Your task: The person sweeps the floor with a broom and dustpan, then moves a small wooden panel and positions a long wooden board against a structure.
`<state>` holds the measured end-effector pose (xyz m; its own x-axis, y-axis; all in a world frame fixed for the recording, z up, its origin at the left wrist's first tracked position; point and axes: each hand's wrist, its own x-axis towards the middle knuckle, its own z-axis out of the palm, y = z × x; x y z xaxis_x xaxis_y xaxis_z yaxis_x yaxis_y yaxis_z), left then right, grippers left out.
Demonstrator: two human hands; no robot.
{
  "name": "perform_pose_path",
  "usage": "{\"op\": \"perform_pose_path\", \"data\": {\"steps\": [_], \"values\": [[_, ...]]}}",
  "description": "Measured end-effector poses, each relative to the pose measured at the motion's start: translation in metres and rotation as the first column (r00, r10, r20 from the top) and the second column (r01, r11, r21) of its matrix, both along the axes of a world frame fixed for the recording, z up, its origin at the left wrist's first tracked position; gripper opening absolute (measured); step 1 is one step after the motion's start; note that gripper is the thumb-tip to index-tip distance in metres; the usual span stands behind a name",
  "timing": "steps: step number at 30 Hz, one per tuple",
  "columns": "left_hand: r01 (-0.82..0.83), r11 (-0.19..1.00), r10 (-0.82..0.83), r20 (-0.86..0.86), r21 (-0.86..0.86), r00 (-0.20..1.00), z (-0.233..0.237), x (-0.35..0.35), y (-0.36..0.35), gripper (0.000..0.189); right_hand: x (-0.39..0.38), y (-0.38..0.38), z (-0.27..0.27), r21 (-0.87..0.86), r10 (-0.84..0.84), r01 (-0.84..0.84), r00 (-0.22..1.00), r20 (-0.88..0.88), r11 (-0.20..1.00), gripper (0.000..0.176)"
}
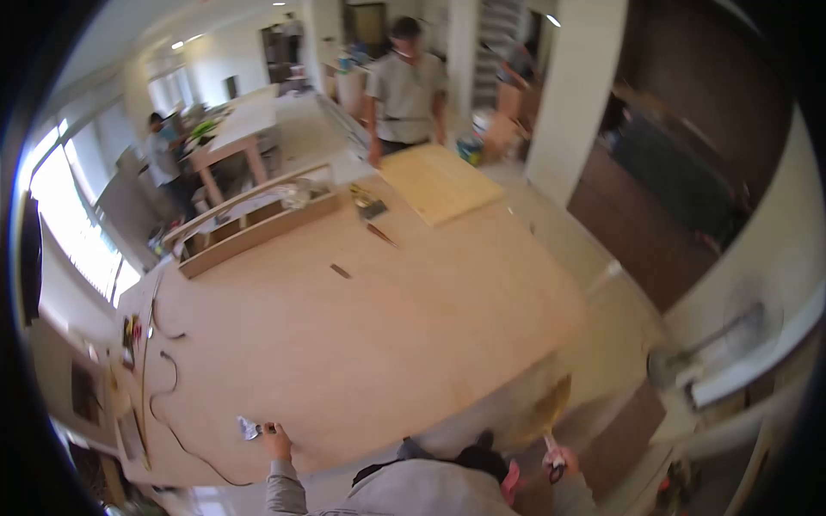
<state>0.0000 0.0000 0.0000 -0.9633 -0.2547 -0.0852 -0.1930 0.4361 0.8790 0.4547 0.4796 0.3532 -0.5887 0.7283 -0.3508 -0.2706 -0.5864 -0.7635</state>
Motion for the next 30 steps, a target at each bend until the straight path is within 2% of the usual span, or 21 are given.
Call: {"op": "perform_pose_path", "data": {"steps": [1, 2, 3, 4, 5, 6, 9, 11, 13, 15, 16, 17, 19, 20, 21, 22, 24, 26, 27, 29, 30], "values": [[-0.039, 0.932, -0.003, 0.116, 0.361, 0.993, 0.025, -0.007, -0.021, 0.018, 0.027, -0.05, -0.03, -0.047, -0.073, 0.072, 0.997, -0.015, 0.996, 0.024], [-0.113, 0.754, -0.069, 0.249, 0.647, 0.966, 0.043, -0.015, -0.044, 0.013, 0.003, -0.117, -0.014, 0.038, 0.016, -0.013, 0.997, -0.076, 0.999, 0.018], [-0.004, 0.891, -0.122, 0.249, 0.454, 0.961, 0.099, -0.001, -0.063, 0.013, 0.022, -0.117, -0.065, -0.103, -0.059, 0.04, 0.981, -0.187, 0.994, 0.015], [0.057, 0.863, -0.149, 0.147, 0.502, 0.978, 0.121, -0.039, -0.094, 0.012, -0.005, -0.165, -0.119, 0.201, 0.01, 0.019, 0.99, -0.141, 0.979, 0.017], [0.103, 0.822, -0.171, 0.071, 0.56, 0.983, 0.141, -0.057, -0.115, 0.011, -0.057, -0.211, -0.101, -0.121, -0.133, 0.112, 0.974, -0.184, 0.986, 0.017], [0.164, 0.896, -0.221, 0.094, 0.413, 0.971, 0.17, -0.057, -0.153, 0.011, -0.078, -0.249, -0.128, -0.33, -0.192, 0.157, 0.978, -0.078, 0.931, 0.022], [0.21, 0.853, -0.342, 0.208, 0.478, 0.916, 0.187, 0.009, -0.078, 0.012, -0.038, -0.193, -0.22, -0.593, -0.469, 0.311, 0.874, -0.128, 0.742, 0.016], [0.254, 0.824, -0.429, 0.266, 0.506, 0.863, 0.199, 0.029, -0.018, 0.014, -0.039, -0.136, -0.284, -0.551, -0.582, 0.413, 0.795, -0.17, 0.725, 0.014], [0.32, 0.821, -0.49, 0.296, 0.474, 0.82, 0.209, 0.041, 0.049, 0.016, -0.046, -0.062, -0.368, -0.625, -0.648, 0.469, 0.757, -0.079, 0.624, 0.01], [0.405, 0.757, -0.599, 0.296, 0.513, 0.744, 0.214, 0.05, 0.113, 0.019, -0.047, 0.001, -0.48, -0.009, -0.42, 0.421, 0.907, 0.029, 0.907, 0.008], [0.467, 0.761, -0.62, 0.293, 0.45, 0.728, 0.21, 0.055, 0.143, 0.02, -0.05, 0.033, -0.492, -0.038, -0.425, 0.427, 0.904, 0.04, 0.904, 0.008], [0.47, 0.774, -0.613, 0.314, 0.424, 0.725, 0.2, 0.057, 0.171, 0.02, -0.059, 0.065, -0.493, -0.265, -0.53, 0.506, 0.848, -0.02, 0.821, 0.006], [0.716, 0.683, -0.731, 0.13, 0.149, 0.67, 0.172, 0.058, 0.214, 0.013, -0.081, 0.12, -0.484, -0.67, -0.728, 0.52, 0.684, -0.046, 0.53, 0.004], [0.71, 0.691, -0.723, 0.13, 0.135, 0.679, 0.161, 0.056, 0.24, 0.013, -0.093, 0.156, -0.467, -0.712, -0.747, 0.53, 0.664, 0.011, 0.461, 0.004], [0.778, 0.603, -0.791, -0.006, -0.178, 0.612, 0.153, 0.056, 0.263, 0.011, -0.099, 0.186, -0.454, -0.747, -0.762, 0.543, 0.643, 0.074, 0.385, 0.006], [0.737, 0.473, -0.865, -0.097, -0.483, 0.492, 0.147, 0.057, 0.283, 0.009, -0.099, 0.21, -0.456, -0.732, -0.753, 0.535, 0.656, 0.047, 0.422, 0.004], [0.756, 0.464, -0.866, -0.058, -0.461, 0.496, 0.133, 0.06, 0.319, 0.007, -0.094, 0.255, -0.454, -0.717, -0.745, 0.529, 0.667, 0.021, 0.454, 0.004], [0.771, 0.442, -0.877, -0.038, -0.459, 0.48, 0.11, 0.06, 0.337, 0.008, -0.081, 0.282, -0.443, -0.736, -0.767, 0.434, 0.616, -0.18, 0.52, 0.006], [0.749, 0.452, -0.868, -0.043, -0.485, 0.495, 0.101, 0.062, 0.348, 0.008, -0.073, 0.288, -0.44, -0.732, -0.77, 0.442, 0.614, -0.175, 0.519, 0.006], [0.732, 0.465, -0.857, -0.046, -0.498, 0.513, 0.089, 0.065, 0.359, 0.009, -0.057, 0.288, -0.43, -0.567, -0.723, 0.503, 0.636, -0.268, 0.652, 0.011], [0.64, 0.465, -0.832, -0.056, -0.612, 0.552, 0.088, 0.069, 0.361, 0.009, -0.049, 0.279, -0.418, -0.497, -0.715, 0.561, 0.672, -0.193, 0.662, 0.016]]}}
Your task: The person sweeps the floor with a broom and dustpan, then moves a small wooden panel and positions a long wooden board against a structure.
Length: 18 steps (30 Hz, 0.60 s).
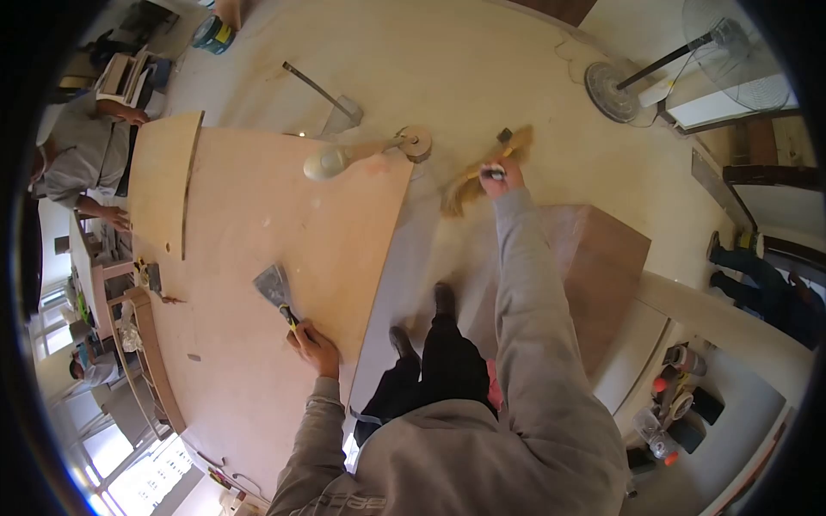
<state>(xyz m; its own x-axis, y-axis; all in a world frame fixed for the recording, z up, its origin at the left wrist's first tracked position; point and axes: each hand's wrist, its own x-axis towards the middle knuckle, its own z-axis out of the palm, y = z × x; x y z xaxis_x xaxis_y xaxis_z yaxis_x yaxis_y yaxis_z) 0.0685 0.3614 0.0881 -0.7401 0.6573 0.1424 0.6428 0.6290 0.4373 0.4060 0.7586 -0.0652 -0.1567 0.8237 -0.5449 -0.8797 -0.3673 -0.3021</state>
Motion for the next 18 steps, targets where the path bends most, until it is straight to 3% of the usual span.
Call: {"op": "perform_pose_path", "data": {"steps": [1, 2, 4, 5, 6, 7, 8, 10, 12, 14, 16, 18], "values": [[-0.057, 0.997, 0.05, -0.126, -0.052, 0.991, 0.002, 0.0, 0.006, 0.011, 0.012, -0.014, 0.014, 0.242, 0.086, -0.132, 0.978, 0.192, 0.961, 0.013], [-0.06, 0.997, 0.055, -0.111, -0.042, 0.992, 0.004, 0.003, 0.009, 0.011, 0.031, -0.034, 0.026, 0.432, 0.121, -0.301, 0.91, 0.396, 0.85, 0.014], [-0.062, 0.995, 0.048, -0.17, -0.08, 0.984, 0.011, 0.002, 0.01, 0.015, 0.067, -0.063, 0.045, 0.108, 0.321, -0.322, 0.947, 0.029, 0.941, 0.019], [-0.067, 0.995, 0.055, -0.16, -0.068, 0.986, 0.01, 0.001, 0.011, 0.015, 0.073, -0.087, 0.099, 0.253, 0.449, -0.483, 0.875, 0.184, 0.838, 0.022], [-0.053, 0.996, 0.041, -0.163, -0.07, 0.986, 0.008, 0.0, 0.011, 0.016, 0.082, -0.104, 0.139, 0.269, 0.591, -0.614, 0.789, 0.169, 0.742, 0.023], [-0.041, 0.997, 0.029, -0.167, -0.072, 0.986, 0.008, -0.001, 0.01, 0.017, 0.085, -0.128, 0.164, 0.042, 0.577, -0.577, 0.817, 0.01, 0.816, 0.023], [-0.04, 0.996, 0.024, -0.181, -0.081, 0.983, 0.008, -0.002, 0.01, 0.017, 0.085, -0.16, 0.179, 0.0, 0.465, -0.471, 0.872, 0.15, 0.882, 0.019], [-0.042, 0.995, 0.025, -0.181, -0.089, 0.983, 0.01, 0.0, 0.014, 0.017, 0.071, -0.197, 0.198, -0.303, 0.437, -0.366, 0.874, 0.213, 0.88, 0.02], [-0.036, 0.995, 0.02, -0.171, -0.089, 0.985, 0.009, 0.0, 0.015, 0.017, 0.046, -0.21, 0.2, -0.384, 0.442, -0.347, 0.876, 0.194, 0.855, 0.016], [-0.047, 0.994, 0.032, -0.151, -0.094, 0.988, 0.01, 0.0, 0.02, 0.017, 0.025, -0.192, 0.16, -0.135, 0.479, -0.46, 0.847, 0.228, 0.878, 0.01], [-0.08, 0.988, 0.062, -0.132, -0.13, 0.989, 0.005, 0.001, 0.019, 0.018, -0.004, -0.139, 0.109, -0.252, 0.324, -0.269, 0.922, 0.21, 0.93, 0.008], [-0.064, 0.99, 0.048, -0.129, -0.129, 0.991, 0.005, -0.001, 0.021, 0.018, -0.015, -0.068, 0.044, -0.308, 0.239, -0.208, 0.969, 0.065, 0.928, 0.009]]}}
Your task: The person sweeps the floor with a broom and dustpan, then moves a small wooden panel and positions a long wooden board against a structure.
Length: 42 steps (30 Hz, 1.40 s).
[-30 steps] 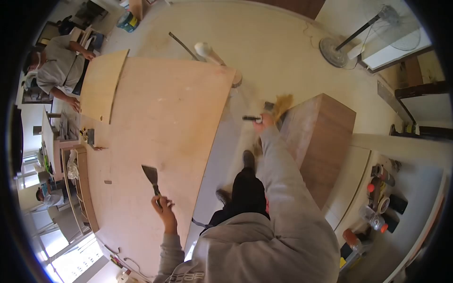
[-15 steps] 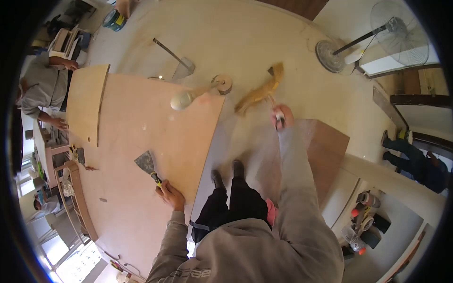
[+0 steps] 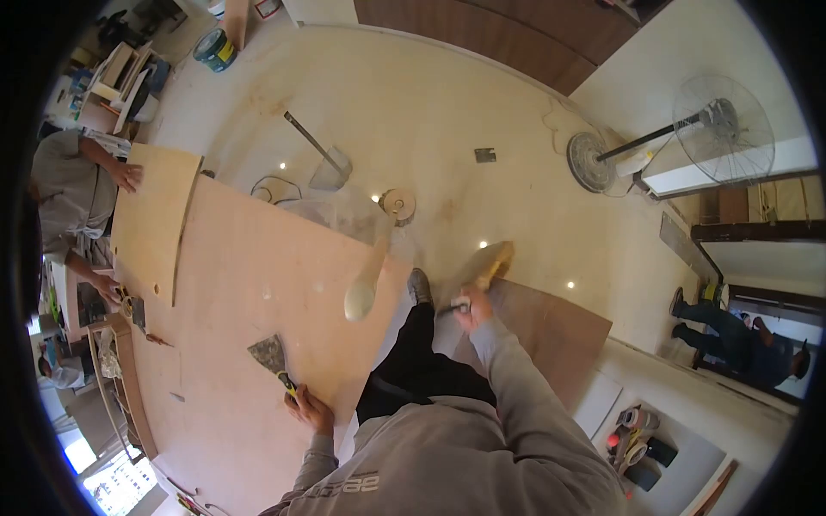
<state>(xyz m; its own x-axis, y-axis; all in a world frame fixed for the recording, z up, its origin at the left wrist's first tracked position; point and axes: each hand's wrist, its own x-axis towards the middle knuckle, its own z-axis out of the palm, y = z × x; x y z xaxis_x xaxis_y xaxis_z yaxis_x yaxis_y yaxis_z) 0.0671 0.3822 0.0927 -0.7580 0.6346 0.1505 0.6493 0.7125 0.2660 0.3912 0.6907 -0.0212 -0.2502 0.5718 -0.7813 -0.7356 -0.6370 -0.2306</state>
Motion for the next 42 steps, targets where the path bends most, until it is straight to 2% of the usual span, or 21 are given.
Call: {"op": "perform_pose_path", "data": {"steps": [2, 4, 6, 10, 12, 14, 16, 18, 19, 20, 22, 25, 27, 29, 31, 33, 34, 36, 37, 39, 42], "values": [[-0.015, 0.999, 0.016, 0.023, -0.038, 1.0, 0.007, 0.004, 0.008, 0.018, -0.001, 0.063, -0.074, 0.025, -0.181, 0.194, 0.949, -0.259, 0.981, 0.008], [-0.019, 0.998, 0.02, 0.032, -0.053, 0.999, 0.008, 0.004, 0.006, 0.018, -0.021, 0.126, -0.062, -0.053, -0.24, 0.234, 0.947, -0.215, 0.971, 0.007], [-0.031, 0.999, 0.032, 0.032, -0.043, 0.999, 0.001, 0.003, 0.014, 0.018, -0.026, 0.181, -0.09, -0.032, -0.131, 0.128, 0.926, -0.355, 0.991, 0.007], [-0.065, 0.989, 0.07, 0.03, -0.136, 0.997, 0.006, 0.007, 0.011, 0.018, -0.059, 0.237, -0.03, -0.048, -0.157, 0.151, 0.972, -0.174, 0.987, 0.014], [-0.072, 0.985, 0.076, 0.017, -0.156, 0.997, 0.005, 0.006, 0.015, 0.019, -0.044, 0.259, -0.038, 0.012, -0.061, 0.07, 0.934, -0.351, 0.997, 0.013], [-0.059, 0.982, 0.066, 0.034, -0.178, 0.997, 0.003, 0.004, 0.012, 0.022, -0.027, 0.258, -0.006, 0.128, 0.048, -0.019, 0.973, -0.227, 0.992, 0.01], [-0.083, 0.974, 0.095, 0.051, -0.212, 0.994, 0.007, 0.006, 0.015, 0.027, 0.035, 0.262, -0.047, 0.494, 0.314, -0.316, 0.945, 0.089, 0.81, 0.012], [-0.109, 0.966, 0.128, 0.066, -0.236, 0.99, 0.01, 0.007, 0.018, 0.031, 0.062, 0.264, 0.082, 0.557, 0.686, -0.503, 0.705, -0.177, 0.661, 0.02], [-0.126, 0.952, 0.142, 0.037, -0.278, 0.989, 0.011, 0.008, 0.02, 0.036, 0.098, 0.259, 0.066, 0.081, 0.284, -0.276, 0.949, -0.135, 0.958, 0.023], [-0.141, 0.936, 0.151, 0.008, -0.322, 0.988, 0.013, 0.009, 0.021, 0.041, 0.108, 0.264, 0.13, 0.39, 0.622, -0.49, 0.678, -0.393, 0.78, 0.014], [-0.204, 0.92, 0.218, 0.006, -0.336, 0.976, 0.019, 0.01, 0.032, 0.044, 0.162, 0.264, 0.158, -0.201, 0.164, -0.222, 0.949, -0.269, 0.954, 0.011], [-0.286, 0.887, 0.307, 0.001, -0.362, 0.952, 0.03, 0.014, 0.06, 0.049, 0.212, 0.268, 0.212, -0.207, 0.266, -0.3, 0.948, -0.174, 0.931, 0.011], [-0.416, 0.847, 0.4, -0.118, -0.331, 0.909, 0.047, 0.023, 0.085, 0.051, 0.242, 0.276, 0.216, -0.182, 0.447, -0.427, 0.89, 0.087, 0.886, 0.01], [-0.395, 0.861, 0.352, -0.184, -0.32, 0.918, 0.075, 0.034, 0.128, 0.061, 0.215, 0.284, 0.233, -0.229, 0.442, -0.386, 0.844, 0.303, 0.894, 0.01], [-0.27, 0.962, 0.266, 0.412, -0.05, 0.872, 0.097, 0.055, 0.167, 0.071, 0.219, 0.299, 0.212, -0.262, 0.482, -0.407, 0.769, 0.419, 0.875, 0.013], [-0.219, 0.969, 0.124, 0.543, 0.114, 0.831, 0.123, 0.085, 0.228, 0.07, 0.228, 0.326, 0.185, -0.303, 0.591, -0.533, 0.533, 0.605, 0.79, 0.013], [-0.168, 0.962, 0.025, 0.542, 0.216, 0.84, 0.136, 0.099, 0.262, 0.066, 0.232, 0.344, 0.171, -0.337, 0.619, -0.557, 0.458, 0.637, 0.759, 0.013], [-0.111, 0.975, -0.017, 0.558, 0.195, 0.83, 0.167, 0.116, 0.337, 0.046, 0.24, 0.384, 0.144, -0.33, 0.634, -0.58, 0.463, 0.62, 0.745, 0.013], [-0.144, 0.973, 0.023, 0.55, 0.178, 0.835, 0.161, 0.116, 0.352, 0.046, 0.249, 0.402, 0.133, -0.323, 0.621, -0.565, 0.479, 0.621, 0.759, 0.013], [-0.002, 0.941, -0.203, 0.568, 0.339, 0.798, 0.136, 0.121, 0.367, 0.022, 0.279, 0.439, 0.116, -0.34, 0.659, -0.59, 0.489, 0.572, 0.732, 0.012], [-0.22, 0.863, -0.205, 0.713, 0.455, 0.671, 0.156, 0.148, 0.419, 0.012, 0.304, 0.485, 0.116, -0.333, 0.622, -0.525, 0.646, 0.442, 0.783, 0.012]]}}
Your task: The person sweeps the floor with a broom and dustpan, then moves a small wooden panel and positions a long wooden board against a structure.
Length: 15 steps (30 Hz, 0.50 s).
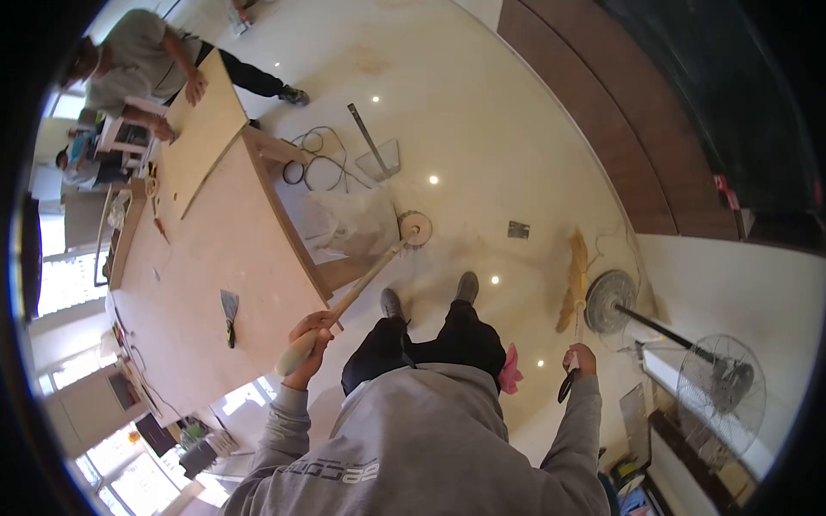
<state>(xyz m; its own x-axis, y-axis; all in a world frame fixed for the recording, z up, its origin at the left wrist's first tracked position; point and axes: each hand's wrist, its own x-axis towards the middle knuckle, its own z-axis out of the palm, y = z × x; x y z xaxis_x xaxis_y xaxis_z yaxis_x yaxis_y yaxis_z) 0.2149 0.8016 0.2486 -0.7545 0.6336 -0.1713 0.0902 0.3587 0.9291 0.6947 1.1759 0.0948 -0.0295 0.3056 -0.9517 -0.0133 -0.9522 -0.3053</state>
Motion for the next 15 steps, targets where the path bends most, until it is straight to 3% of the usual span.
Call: {"op": "perform_pose_path", "data": {"steps": [1, 3, 5, 7, 8, 11, 15], "values": [[-0.026, 1.0, 0.026, -0.008, 0.005, 1.0, 0.009, 0.006, 0.013, 0.012, 0.001, 0.013, 0.005, 0.005, 0.026, -0.026, 1.0, -0.008, 1.0, 0.012], [0.114, 0.993, -0.107, -0.305, 0.006, 0.946, 0.033, 0.018, 0.027, 0.012, 0.003, 0.033, 0.013, -0.032, -0.06, 0.058, 0.995, -0.074, 0.998, 0.011], [0.061, 0.998, -0.056, -0.292, 0.009, 0.955, 0.065, 0.03, 0.022, 0.012, 0.009, 0.045, 0.017, 0.027, 0.025, -0.022, 0.99, -0.139, 0.999, 0.01], [-0.009, 1.0, 0.01, -0.28, 0.004, 0.96, 0.105, 0.036, 0.011, 0.013, 0.014, 0.06, 0.002, -0.085, -0.014, 0.003, 0.991, -0.133, 0.996, 0.009], [-0.043, 0.998, 0.03, -0.28, -0.042, 0.96, 0.13, 0.039, 0.003, 0.014, 0.011, 0.063, 0.001, -0.014, 0.076, -0.079, 0.984, -0.159, 0.997, 0.007], [-0.132, 0.988, 0.101, -0.309, -0.081, 0.946, 0.18, 0.053, -0.028, 0.017, -0.004, 0.078, -0.012, -0.033, 0.21, -0.213, 0.974, -0.084, 0.976, 0.006], [-0.242, 0.969, 0.206, -0.402, -0.04, 0.892, 0.183, 0.093, -0.071, 0.024, -0.028, 0.092, -0.026, 0.034, 0.518, -0.52, 0.854, 0.051, 0.853, 0.013]]}}
